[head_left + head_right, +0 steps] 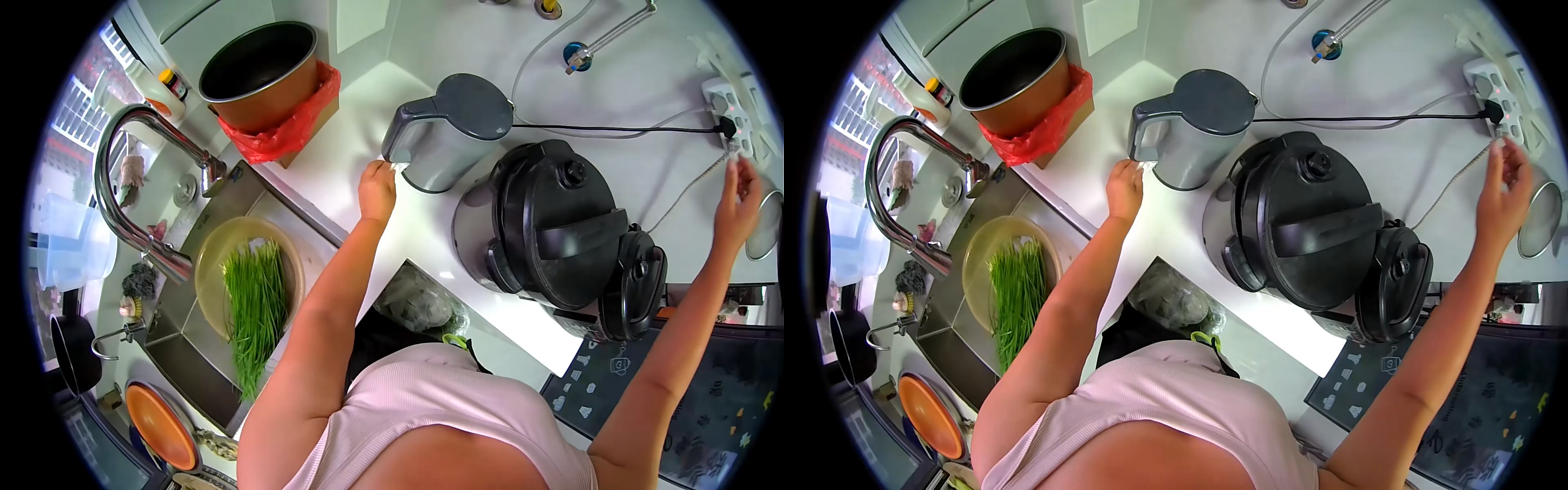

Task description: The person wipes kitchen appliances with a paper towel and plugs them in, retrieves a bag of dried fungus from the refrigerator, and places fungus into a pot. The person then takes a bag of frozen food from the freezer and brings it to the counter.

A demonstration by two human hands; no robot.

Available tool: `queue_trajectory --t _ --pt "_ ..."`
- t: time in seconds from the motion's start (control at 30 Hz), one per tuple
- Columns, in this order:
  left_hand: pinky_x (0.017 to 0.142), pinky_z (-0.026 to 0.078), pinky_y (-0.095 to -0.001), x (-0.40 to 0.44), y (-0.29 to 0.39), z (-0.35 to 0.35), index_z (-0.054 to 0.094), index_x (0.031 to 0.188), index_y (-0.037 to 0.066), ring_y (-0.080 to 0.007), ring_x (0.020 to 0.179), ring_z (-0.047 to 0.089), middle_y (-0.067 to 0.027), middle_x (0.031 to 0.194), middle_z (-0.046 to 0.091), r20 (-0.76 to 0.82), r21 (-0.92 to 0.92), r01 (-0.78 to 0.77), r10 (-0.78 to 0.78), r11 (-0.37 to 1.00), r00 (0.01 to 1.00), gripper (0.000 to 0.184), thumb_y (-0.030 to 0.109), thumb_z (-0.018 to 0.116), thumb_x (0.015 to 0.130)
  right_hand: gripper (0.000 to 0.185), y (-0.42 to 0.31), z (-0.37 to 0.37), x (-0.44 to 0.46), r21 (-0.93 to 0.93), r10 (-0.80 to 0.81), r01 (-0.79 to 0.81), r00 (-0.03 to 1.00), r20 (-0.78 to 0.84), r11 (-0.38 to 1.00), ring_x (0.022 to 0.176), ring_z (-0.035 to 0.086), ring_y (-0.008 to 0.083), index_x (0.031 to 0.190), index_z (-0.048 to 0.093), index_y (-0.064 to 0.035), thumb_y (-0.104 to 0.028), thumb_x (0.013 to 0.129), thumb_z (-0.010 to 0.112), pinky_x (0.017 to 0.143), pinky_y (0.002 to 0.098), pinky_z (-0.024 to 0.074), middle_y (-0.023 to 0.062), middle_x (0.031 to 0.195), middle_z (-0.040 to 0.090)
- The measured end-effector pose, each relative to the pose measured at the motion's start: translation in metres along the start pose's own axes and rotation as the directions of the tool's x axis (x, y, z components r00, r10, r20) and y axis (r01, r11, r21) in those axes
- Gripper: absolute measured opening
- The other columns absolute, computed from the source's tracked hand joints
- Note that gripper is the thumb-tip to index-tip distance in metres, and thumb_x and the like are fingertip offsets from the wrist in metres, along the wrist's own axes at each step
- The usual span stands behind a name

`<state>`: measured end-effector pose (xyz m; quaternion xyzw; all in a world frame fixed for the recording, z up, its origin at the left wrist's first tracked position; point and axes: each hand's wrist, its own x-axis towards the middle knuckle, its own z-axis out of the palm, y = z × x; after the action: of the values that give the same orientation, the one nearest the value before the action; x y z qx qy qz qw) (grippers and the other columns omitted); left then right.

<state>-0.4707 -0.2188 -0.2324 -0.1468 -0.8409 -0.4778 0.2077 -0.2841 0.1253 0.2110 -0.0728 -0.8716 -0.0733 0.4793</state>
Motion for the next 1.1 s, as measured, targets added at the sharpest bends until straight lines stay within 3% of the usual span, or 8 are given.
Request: queue_trajectory --t 0.13,0.4,0.7,0.87,0.9,0.97,1.03,1.1 --pt "0.077 0.049 -0.0367 0.000 -0.011 0.014 0.065 0.096 0.007 -0.0270 0.098 0.054 -0.0083 0.101 0.060 0.128 0.180 -0.256 0.235 0.950 0.963 0.019 0.004 0.054 0.081 0.018 -0.049 -0.015 -0.057 0.031 -0.023 0.020 0.994 0.103 0.999 0.074 0.053 0.0122 0.101 0.061 -0.0006 -0.011 0.086 0.060 0.072 0.0252 0.0434 0.0056 0.091 0.061" --pt "0.071 0.049 -0.0375 0.019 -0.003 -0.013 0.064 0.088 0.003 -0.0285 0.087 0.056 -0.0097 0.089 0.059 0.397 0.180 -0.296 0.206 0.938 0.894 0.013 0.010 0.055 0.082 0.011 -0.086 -0.052 -0.128 0.128 -0.042 0.025 0.990 0.132 0.991 0.077 0.056 0.0235 0.093 0.058 0.0034 -0.003 0.084 0.056 0.074 0.0314 0.0446 0.0130 0.089 0.060" --pt "0.076 0.045 -0.0374 -0.040 0.016 -0.050 0.056 0.083 0.002 -0.0336 0.086 0.054 -0.0151 0.089 0.056 0.237 -0.236 -0.111 0.168 0.965 0.957 0.013 -0.005 0.058 0.073 0.014 -0.151 -0.061 -0.216 0.331 -0.120 -0.028 0.901 0.416 0.943 0.070 0.056 0.0262 0.082 0.062 -0.0032 -0.007 0.069 0.067 0.063 0.0350 0.0454 0.0098 0.083 0.060" --pt "0.076 0.044 -0.0381 -0.058 0.047 -0.021 0.054 0.096 0.005 -0.0339 0.090 0.050 -0.0174 0.098 0.049 0.165 -0.196 -0.212 0.246 0.957 0.955 0.024 -0.005 0.059 0.074 0.016 -0.163 -0.070 -0.254 0.401 -0.092 -0.094 0.902 0.423 0.911 0.067 0.056 0.0236 0.078 0.063 -0.0023 -0.005 0.063 0.069 0.058 0.0317 0.0452 0.0091 0.080 0.061" --pt "0.089 0.040 -0.0422 -0.062 0.048 -0.014 0.055 0.104 0.008 -0.0367 0.107 0.047 -0.0171 0.109 0.050 0.262 -0.282 -0.111 0.188 0.953 0.947 0.029 0.005 0.064 0.076 0.016 -0.162 -0.074 -0.259 0.401 -0.080 -0.107 0.903 0.422 0.910 0.067 0.056 0.0234 0.078 0.063 -0.0021 -0.004 0.063 0.069 0.058 0.0316 0.0451 0.0089 0.080 0.061" --pt "0.103 0.025 -0.0513 -0.063 0.050 -0.009 0.053 0.119 0.013 -0.0391 0.127 0.031 -0.0149 0.129 0.045 0.550 -0.036 -0.412 0.362 0.910 0.753 0.042 0.021 0.065 0.079 0.017 -0.159 -0.084 -0.269 0.416 -0.070 -0.124 0.904 0.421 0.901 0.066 0.056 0.0231 0.078 0.062 -0.0015 -0.004 0.063 0.069 0.058 0.0312 0.0450 0.0086 0.079 0.060" --pt "0.107 0.009 -0.0568 -0.077 0.046 -0.001 0.047 0.129 0.019 -0.0383 0.135 0.016 -0.0111 0.141 0.035 0.616 0.013 -0.326 0.250 0.945 0.747 0.052 0.032 0.062 0.081 0.012 -0.152 -0.101 -0.285 0.406 -0.043 -0.160 0.893 0.448 0.900 0.068 0.055 0.0265 0.079 0.061 0.0005 0.002 0.067 0.062 0.061 0.0332 0.0446 0.0118 0.079 0.060" --pt "0.107 0.012 -0.0568 -0.086 0.057 -0.012 0.048 0.130 0.020 -0.0386 0.135 0.018 -0.0136 0.142 0.034 0.536 0.034 -0.345 0.274 0.938 0.798 0.050 0.029 0.061 0.082 0.011 -0.143 -0.114 -0.304 0.436 -0.041 -0.170 0.900 0.435 0.884 0.069 0.055 0.0274 0.080 0.061 0.0005 0.002 0.068 0.061 0.062 0.0340 0.0446 0.0125 0.080 0.060"
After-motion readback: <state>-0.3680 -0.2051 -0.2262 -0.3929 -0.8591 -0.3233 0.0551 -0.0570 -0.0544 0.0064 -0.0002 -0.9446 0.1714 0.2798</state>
